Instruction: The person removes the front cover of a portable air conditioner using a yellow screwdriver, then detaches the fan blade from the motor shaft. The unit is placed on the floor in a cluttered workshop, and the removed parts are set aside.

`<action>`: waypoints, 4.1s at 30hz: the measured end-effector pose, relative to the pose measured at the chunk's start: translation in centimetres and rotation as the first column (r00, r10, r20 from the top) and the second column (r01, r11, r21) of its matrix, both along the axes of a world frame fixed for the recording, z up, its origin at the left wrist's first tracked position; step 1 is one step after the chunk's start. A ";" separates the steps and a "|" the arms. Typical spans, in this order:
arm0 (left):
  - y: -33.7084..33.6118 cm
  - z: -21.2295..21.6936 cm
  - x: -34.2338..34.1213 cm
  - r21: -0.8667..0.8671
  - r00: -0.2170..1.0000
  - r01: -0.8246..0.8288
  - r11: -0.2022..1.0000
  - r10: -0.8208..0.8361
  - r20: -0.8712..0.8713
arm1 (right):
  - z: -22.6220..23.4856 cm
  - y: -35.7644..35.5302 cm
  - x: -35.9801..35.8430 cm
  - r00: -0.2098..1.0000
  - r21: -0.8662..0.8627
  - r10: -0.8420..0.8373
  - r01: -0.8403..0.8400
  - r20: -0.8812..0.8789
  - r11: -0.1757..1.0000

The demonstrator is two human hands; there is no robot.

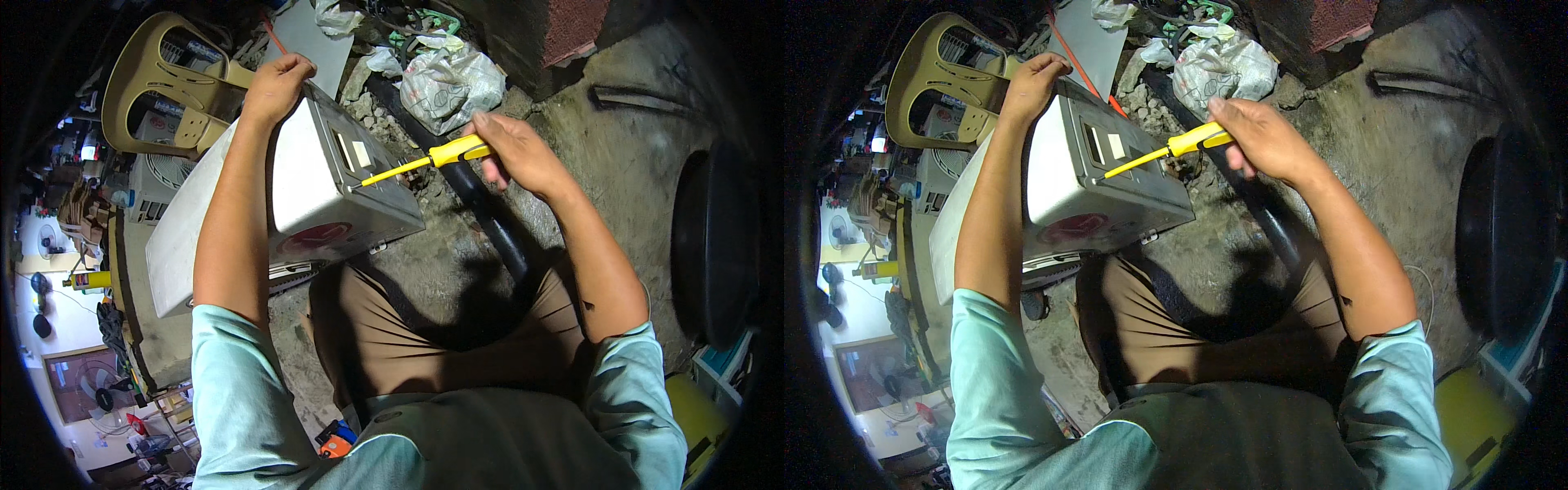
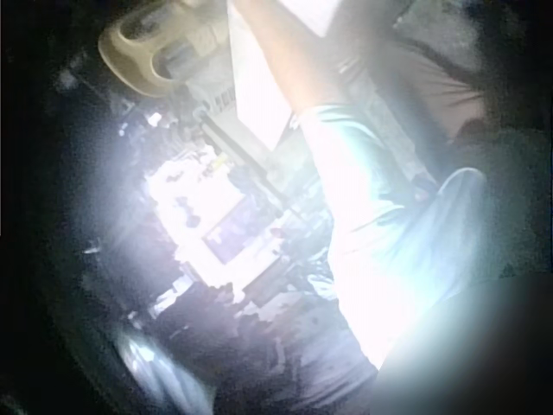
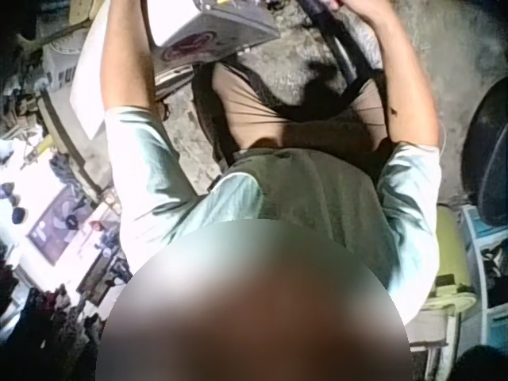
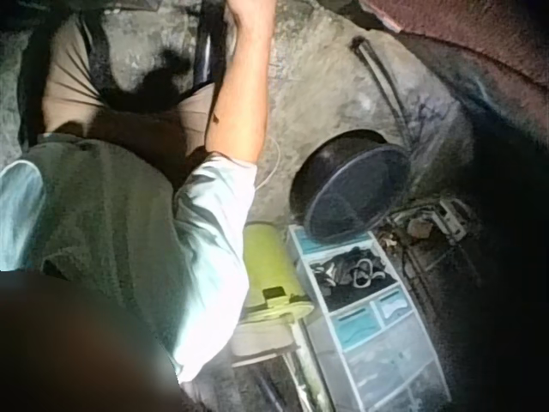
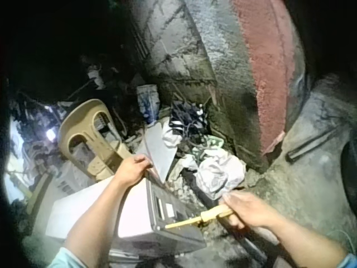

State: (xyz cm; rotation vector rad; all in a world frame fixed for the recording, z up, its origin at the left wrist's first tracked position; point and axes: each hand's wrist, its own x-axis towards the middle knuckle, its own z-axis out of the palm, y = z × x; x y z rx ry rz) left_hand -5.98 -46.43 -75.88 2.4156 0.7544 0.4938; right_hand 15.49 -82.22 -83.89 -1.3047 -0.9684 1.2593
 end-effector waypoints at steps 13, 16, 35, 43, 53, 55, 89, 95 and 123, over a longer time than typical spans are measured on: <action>-8.6 3.2 -2.3 0.203 0.967 -0.028 0.979 -0.024 0.252 | 0.0 -0.1 -0.5 0.954 -0.140 -0.099 0.061 -0.285 0.988; -14.2 5.6 -4.3 0.341 0.985 0.148 0.928 -0.171 0.038 | -0.1 0.1 0.0 0.945 -0.108 -0.061 0.028 -0.321 0.994; -21.2 3.9 -5.2 0.651 0.870 0.469 0.597 -0.183 -0.458 | -1.0 1.6 -0.1 0.955 0.468 0.076 0.072 -0.288 0.881; -21.1 4.0 -5.1 0.644 0.875 0.458 0.613 -0.185 -0.446 | -1.4 2.1 0.2 0.985 0.064 -0.039 0.050 -0.168 0.997; -21.2 3.7 -5.1 0.664 0.887 0.436 0.607 -0.166 -0.431 | -0.9 1.4 0.9 1.000 -0.135 0.027 -0.027 0.001 0.990; -21.2 3.7 -5.1 0.667 0.888 0.433 0.606 -0.163 -0.429 | -1.1 1.5 0.7 0.995 0.138 0.022 -0.009 -0.093 0.990; -21.6 3.6 -4.8 0.662 0.887 0.429 0.615 -0.147 -0.438 | -1.0 1.9 1.0 0.971 -0.023 -0.015 0.010 -0.239 1.000; -21.6 3.8 -4.8 0.676 0.887 0.429 0.599 -0.140 -0.439 | -1.7 2.0 -0.7 0.910 0.269 -0.047 0.171 -0.412 0.948; -21.7 3.7 -4.7 0.671 0.881 0.430 0.605 -0.120 -0.457 | -1.0 1.9 0.2 1.000 0.140 -0.004 0.005 -0.008 0.990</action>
